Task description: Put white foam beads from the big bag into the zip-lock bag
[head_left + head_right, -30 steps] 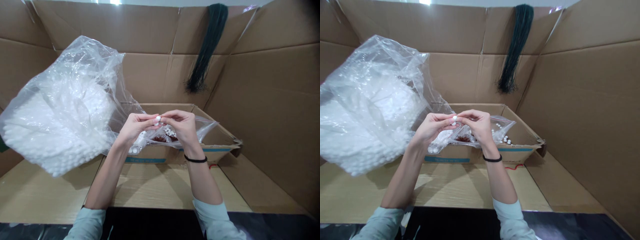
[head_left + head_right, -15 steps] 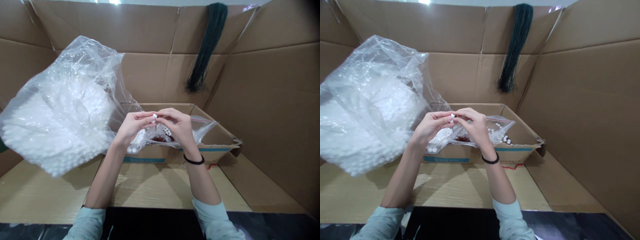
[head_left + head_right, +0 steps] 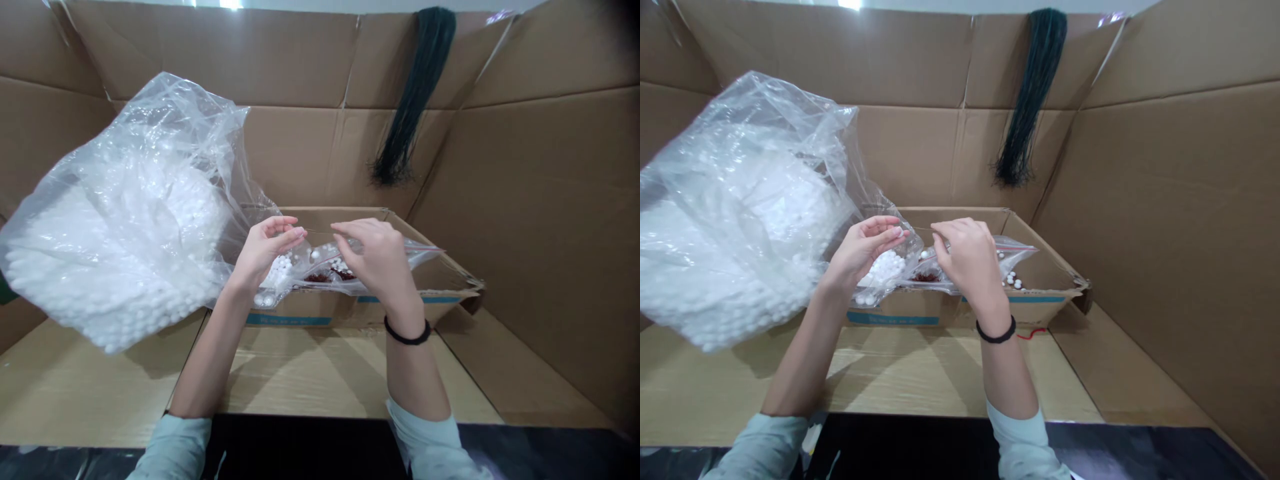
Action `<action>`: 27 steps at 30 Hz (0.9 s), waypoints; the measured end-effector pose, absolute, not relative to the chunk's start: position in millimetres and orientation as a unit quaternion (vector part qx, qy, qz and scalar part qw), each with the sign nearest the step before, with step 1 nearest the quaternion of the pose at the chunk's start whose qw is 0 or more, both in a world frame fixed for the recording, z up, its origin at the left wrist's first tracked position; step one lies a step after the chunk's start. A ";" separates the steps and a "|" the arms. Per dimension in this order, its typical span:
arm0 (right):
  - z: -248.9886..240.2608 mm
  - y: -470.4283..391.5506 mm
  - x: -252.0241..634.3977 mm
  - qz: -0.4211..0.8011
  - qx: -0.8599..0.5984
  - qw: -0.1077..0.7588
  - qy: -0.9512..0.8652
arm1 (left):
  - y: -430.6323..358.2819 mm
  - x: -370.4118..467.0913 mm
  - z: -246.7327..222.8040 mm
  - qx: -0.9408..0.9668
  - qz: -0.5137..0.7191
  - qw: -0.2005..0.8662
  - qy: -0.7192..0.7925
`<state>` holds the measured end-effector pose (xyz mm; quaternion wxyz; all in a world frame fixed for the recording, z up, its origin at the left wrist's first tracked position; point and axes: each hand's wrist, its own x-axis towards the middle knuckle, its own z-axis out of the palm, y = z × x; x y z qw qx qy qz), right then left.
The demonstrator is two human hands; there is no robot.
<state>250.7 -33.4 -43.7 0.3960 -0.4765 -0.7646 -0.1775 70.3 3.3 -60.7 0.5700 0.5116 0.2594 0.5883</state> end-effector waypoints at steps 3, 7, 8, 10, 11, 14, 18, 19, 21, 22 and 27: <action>-36.3 -49.8 250.9 -0.142 -0.461 0.418 -0.770 | 4.9 70.5 -61.7 0.511 0.595 0.565 0.256; -36.9 -55.3 252.3 -0.041 -0.509 0.243 -0.825 | 6.7 70.1 -62.2 0.510 0.608 0.553 0.255; -40.2 -50.9 251.7 -0.025 -0.513 0.208 -0.833 | 6.6 70.2 -62.0 0.508 0.609 0.553 0.256; -48.8 -36.7 248.8 0.005 -0.501 0.172 -0.848 | 5.8 70.6 -61.4 0.505 0.607 0.557 0.259; -53.1 -28.5 246.5 0.030 -0.489 0.154 -0.858 | 5.4 70.8 -61.1 0.504 0.604 0.560 0.260; -62.3 -8.9 239.3 0.109 -0.446 0.093 -0.884 | 4.7 71.3 -60.9 0.503 0.596 0.568 0.261; -65.3 -0.8 235.9 0.126 -0.438 0.109 -0.883 | 4.2 71.6 -61.2 0.510 0.588 0.570 0.264; -65.4 -0.5 236.3 0.116 -0.439 0.122 -0.882 | 3.9 71.7 -61.3 0.513 0.585 0.569 0.267; -65.4 -0.4 237.8 0.093 -0.439 0.143 -0.882 | 3.5 71.9 -61.3 0.517 0.581 0.567 0.270; -65.2 -0.4 238.8 0.082 -0.441 0.151 -0.881 | 3.4 71.9 -61.4 0.518 0.580 0.568 0.270; -60.6 -4.5 243.7 0.041 -0.465 0.170 -0.868 | 4.4 71.5 -62.6 0.520 0.573 0.572 0.272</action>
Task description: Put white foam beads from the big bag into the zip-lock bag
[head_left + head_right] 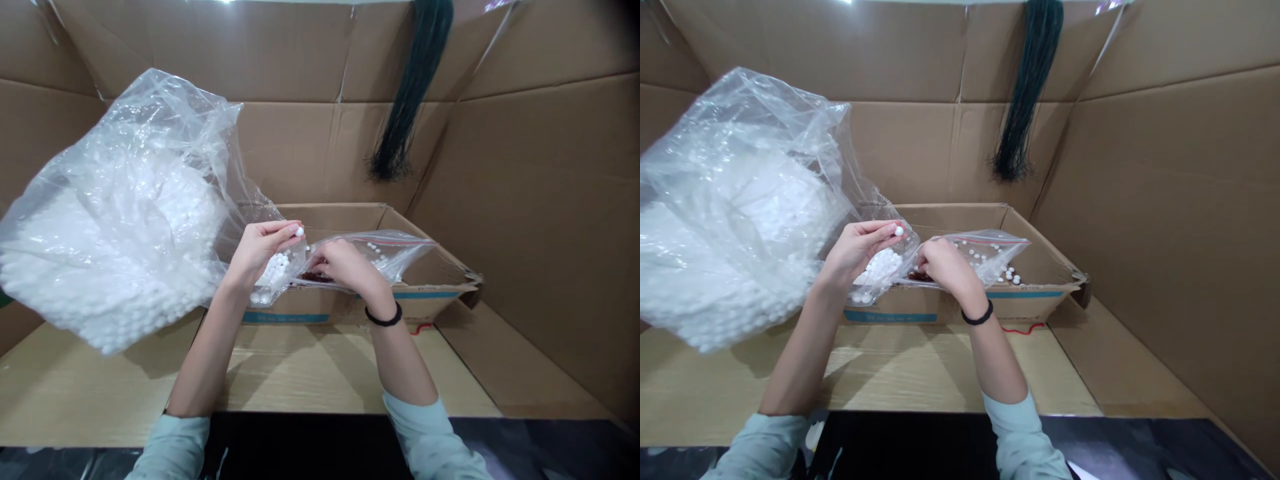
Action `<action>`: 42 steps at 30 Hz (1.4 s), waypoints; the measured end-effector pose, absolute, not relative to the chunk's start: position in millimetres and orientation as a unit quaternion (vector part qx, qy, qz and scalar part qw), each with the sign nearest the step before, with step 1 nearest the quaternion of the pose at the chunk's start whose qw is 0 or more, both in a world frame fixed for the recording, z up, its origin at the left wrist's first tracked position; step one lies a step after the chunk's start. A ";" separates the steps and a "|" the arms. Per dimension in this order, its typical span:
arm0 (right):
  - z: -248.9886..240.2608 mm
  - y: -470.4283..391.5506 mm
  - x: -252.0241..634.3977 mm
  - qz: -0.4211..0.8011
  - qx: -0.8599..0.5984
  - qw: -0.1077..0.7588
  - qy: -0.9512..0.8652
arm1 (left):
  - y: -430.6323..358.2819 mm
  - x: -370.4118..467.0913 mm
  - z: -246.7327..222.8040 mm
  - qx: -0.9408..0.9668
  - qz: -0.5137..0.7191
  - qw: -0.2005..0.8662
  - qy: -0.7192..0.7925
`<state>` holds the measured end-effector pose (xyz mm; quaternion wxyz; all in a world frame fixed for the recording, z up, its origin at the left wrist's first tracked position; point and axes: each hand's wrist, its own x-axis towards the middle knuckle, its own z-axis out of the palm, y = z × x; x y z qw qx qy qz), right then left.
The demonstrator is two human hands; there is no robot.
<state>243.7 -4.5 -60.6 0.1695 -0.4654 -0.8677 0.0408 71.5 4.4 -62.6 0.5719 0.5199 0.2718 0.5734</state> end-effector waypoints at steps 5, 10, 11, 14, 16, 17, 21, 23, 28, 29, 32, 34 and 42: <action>-53.5 -8.5 250.1 0.074 -0.476 0.189 -0.856 | 5.4 71.1 -64.1 0.522 0.569 0.577 0.265; -51.1 -6.6 256.8 0.130 -0.448 0.210 -0.859 | 4.6 71.7 -62.5 0.516 0.566 0.582 0.271; -51.2 -6.2 257.7 0.135 -0.448 0.214 -0.858 | 4.3 71.9 -62.1 0.515 0.567 0.583 0.273; -51.3 -6.1 259.3 0.153 -0.457 0.218 -0.849 | 3.3 72.5 -61.7 0.512 0.567 0.583 0.277; -50.2 -7.0 259.2 0.149 -0.462 0.210 -0.849 | 2.9 72.7 -62.0 0.513 0.566 0.584 0.274; -49.3 -7.6 258.8 0.145 -0.460 0.199 -0.853 | 2.8 72.8 -62.3 0.514 0.565 0.585 0.271; -47.0 -9.7 257.0 0.138 -0.452 0.183 -0.862 | 3.6 72.9 -63.7 0.518 0.558 0.588 0.272; -47.5 -10.1 256.1 0.138 -0.460 0.204 -0.853 | 4.4 72.7 -64.1 0.521 0.554 0.589 0.274; -47.8 -11.8 254.2 0.142 -0.463 0.221 -0.846 | 5.7 72.5 -64.2 0.517 0.556 0.590 0.275; -47.5 -12.3 254.0 0.150 -0.466 0.223 -0.843 | 5.9 72.6 -64.3 0.516 0.555 0.591 0.275; -47.6 -12.4 253.7 0.175 -0.472 0.220 -0.836 | 6.4 72.4 -65.0 0.517 0.549 0.598 0.271; -48.6 -11.0 253.6 0.173 -0.472 0.214 -0.838 | 6.6 72.2 -65.5 0.517 0.547 0.601 0.269; -39.6 -19.3 261.8 0.180 -0.411 0.225 -0.865 | 4.3 73.0 -62.4 0.512 0.549 0.596 0.284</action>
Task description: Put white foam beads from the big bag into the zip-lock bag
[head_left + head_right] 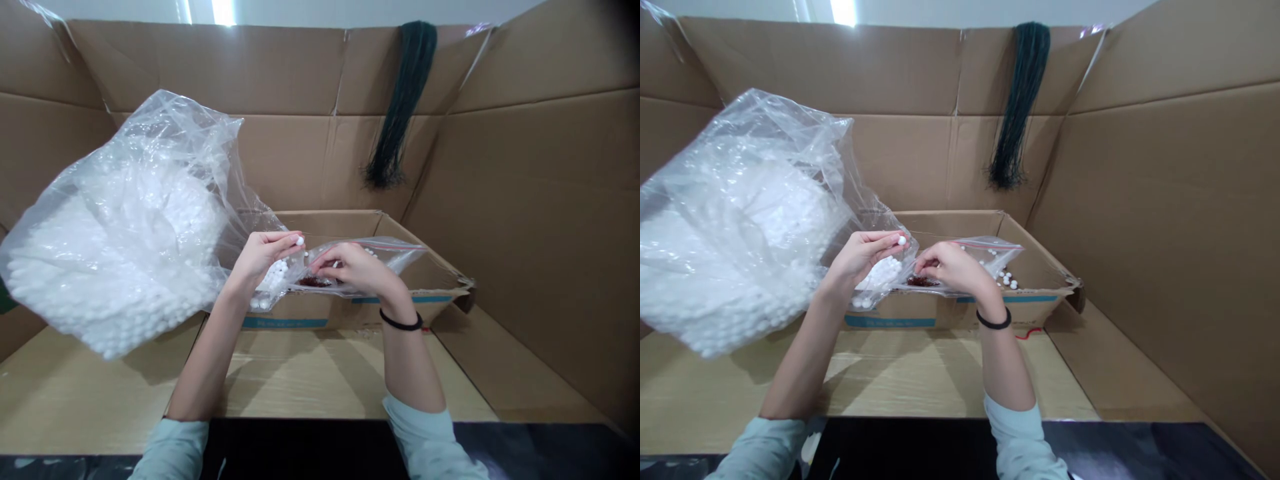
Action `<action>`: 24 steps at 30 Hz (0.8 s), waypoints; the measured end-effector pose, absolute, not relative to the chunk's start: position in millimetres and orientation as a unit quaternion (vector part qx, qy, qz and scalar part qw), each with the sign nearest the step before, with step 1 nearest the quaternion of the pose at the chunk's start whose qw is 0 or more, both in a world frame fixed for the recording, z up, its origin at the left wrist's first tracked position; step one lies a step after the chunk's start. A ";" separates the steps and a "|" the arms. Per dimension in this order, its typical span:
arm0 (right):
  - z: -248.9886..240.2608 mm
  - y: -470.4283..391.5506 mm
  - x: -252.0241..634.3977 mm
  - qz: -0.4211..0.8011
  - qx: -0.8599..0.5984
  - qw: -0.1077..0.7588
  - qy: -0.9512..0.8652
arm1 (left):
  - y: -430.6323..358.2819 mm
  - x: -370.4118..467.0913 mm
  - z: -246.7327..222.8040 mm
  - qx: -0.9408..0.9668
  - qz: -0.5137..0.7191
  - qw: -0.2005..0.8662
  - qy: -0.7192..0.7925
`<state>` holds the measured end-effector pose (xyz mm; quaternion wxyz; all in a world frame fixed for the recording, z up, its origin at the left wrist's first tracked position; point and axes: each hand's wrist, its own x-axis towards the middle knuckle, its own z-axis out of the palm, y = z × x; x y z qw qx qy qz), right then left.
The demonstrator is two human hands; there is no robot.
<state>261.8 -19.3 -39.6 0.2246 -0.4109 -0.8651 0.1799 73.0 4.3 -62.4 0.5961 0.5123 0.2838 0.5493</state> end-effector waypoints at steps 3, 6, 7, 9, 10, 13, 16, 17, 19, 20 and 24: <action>-32.9 -31.9 267.9 0.263 -0.320 0.271 -0.869 | 3.7 73.1 -61.9 0.513 0.547 0.600 0.278; -33.1 -38.8 263.5 0.306 -0.274 0.383 -0.828 | 4.7 72.9 -63.1 0.509 0.548 0.605 0.272; -34.8 -38.8 259.3 0.299 -0.282 0.430 -0.804 | 5.1 72.8 -63.5 0.509 0.548 0.607 0.270; -39.7 -35.8 249.4 0.259 -0.319 0.510 -0.756 | 5.6 72.7 -63.9 0.511 0.549 0.607 0.263; -42.2 -33.4 244.7 0.233 -0.339 0.531 -0.741 | 5.6 72.7 -63.8 0.513 0.551 0.605 0.260; -47.7 -26.3 237.1 0.178 -0.376 0.538 -0.733 | 4.4 72.8 -62.5 0.512 0.567 0.591 0.260; -49.3 -22.9 237.8 0.159 -0.381 0.536 -0.737 | 2.0 73.2 -60.8 0.512 0.575 0.582 0.261; -49.2 -22.5 238.6 0.158 -0.380 0.537 -0.736 | 1.1 73.4 -60.3 0.513 0.575 0.581 0.261; -48.9 -22.3 239.6 0.162 -0.381 0.538 -0.735 | -0.5 74.0 -59.8 0.515 0.576 0.579 0.261; -48.8 -22.2 239.6 0.167 -0.381 0.537 -0.734 | -1.2 74.4 -59.7 0.516 0.576 0.578 0.262; -48.5 -21.4 237.7 0.176 -0.377 0.535 -0.735 | -2.9 76.1 -60.3 0.520 0.576 0.574 0.262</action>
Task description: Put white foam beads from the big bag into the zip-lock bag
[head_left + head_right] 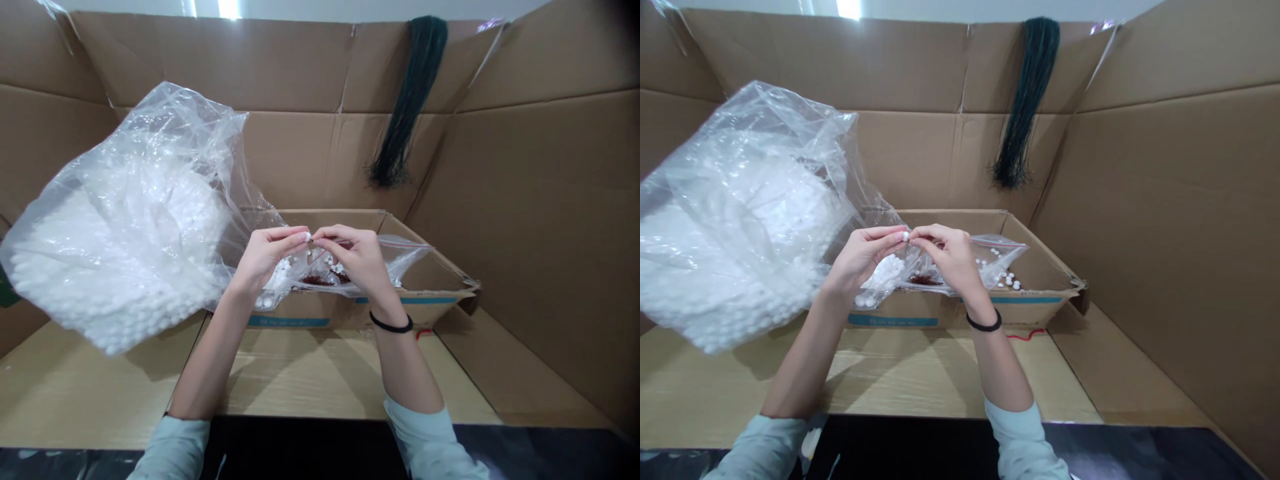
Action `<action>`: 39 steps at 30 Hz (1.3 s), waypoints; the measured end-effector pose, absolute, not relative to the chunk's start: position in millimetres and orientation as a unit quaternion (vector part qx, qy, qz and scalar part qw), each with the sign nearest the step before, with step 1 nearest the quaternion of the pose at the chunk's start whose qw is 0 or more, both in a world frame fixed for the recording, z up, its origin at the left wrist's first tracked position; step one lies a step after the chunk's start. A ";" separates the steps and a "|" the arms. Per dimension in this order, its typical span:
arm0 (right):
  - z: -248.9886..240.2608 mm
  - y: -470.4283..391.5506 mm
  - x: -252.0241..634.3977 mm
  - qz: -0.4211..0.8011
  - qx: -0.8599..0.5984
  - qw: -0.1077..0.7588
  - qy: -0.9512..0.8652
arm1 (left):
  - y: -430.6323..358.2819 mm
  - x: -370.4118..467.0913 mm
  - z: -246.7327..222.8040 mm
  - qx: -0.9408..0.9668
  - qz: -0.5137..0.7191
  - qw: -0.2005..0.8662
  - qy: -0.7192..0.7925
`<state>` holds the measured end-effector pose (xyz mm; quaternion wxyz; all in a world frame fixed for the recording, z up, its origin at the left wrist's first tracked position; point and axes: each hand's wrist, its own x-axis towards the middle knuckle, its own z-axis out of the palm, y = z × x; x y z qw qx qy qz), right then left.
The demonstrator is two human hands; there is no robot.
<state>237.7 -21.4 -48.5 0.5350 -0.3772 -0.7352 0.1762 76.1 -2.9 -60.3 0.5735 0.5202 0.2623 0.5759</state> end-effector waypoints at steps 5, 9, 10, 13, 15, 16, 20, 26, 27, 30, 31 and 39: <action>-50.3 -19.1 235.7 0.184 -0.381 0.542 -0.726 | -4.2 78.4 -60.7 0.516 0.589 0.556 0.278; -52.5 -17.0 233.7 0.194 -0.376 0.558 -0.714 | -5.4 79.4 -60.8 0.517 0.593 0.551 0.277; -52.7 -16.9 233.0 0.195 -0.372 0.565 -0.710 | -5.7 79.5 -60.8 0.517 0.593 0.552 0.276; -52.5 -18.4 230.8 0.189 -0.369 0.582 -0.699 | -7.0 79.8 -60.4 0.515 0.594 0.555 0.272; -51.9 -20.5 229.5 0.170 -0.373 0.591 -0.694 | -8.0 80.2 -59.7 0.513 0.596 0.553 0.274; -51.7 -21.6 229.0 0.157 -0.376 0.595 -0.692 | -8.4 80.3 -59.4 0.513 0.597 0.552 0.274; -52.2 -24.4 227.9 0.104 -0.394 0.597 -0.691 | -9.6 80.4 -58.7 0.520 0.597 0.548 0.270; -55.7 -24.0 226.7 0.070 -0.403 0.605 -0.683 | -10.0 80.0 -58.4 0.522 0.597 0.547 0.270; -56.0 -23.9 226.6 0.074 -0.404 0.606 -0.681 | -10.3 80.1 -58.2 0.520 0.597 0.547 0.271; -55.4 -24.4 226.4 0.074 -0.401 0.604 -0.685 | -11.4 80.7 -57.3 0.518 0.600 0.548 0.267; -54.8 -24.7 226.5 0.065 -0.400 0.601 -0.688 | -11.7 80.8 -57.0 0.517 0.600 0.551 0.262; -47.1 -28.9 237.1 -0.047 -0.475 0.553 -0.683 | -8.4 81.5 -57.7 0.523 0.577 0.581 0.235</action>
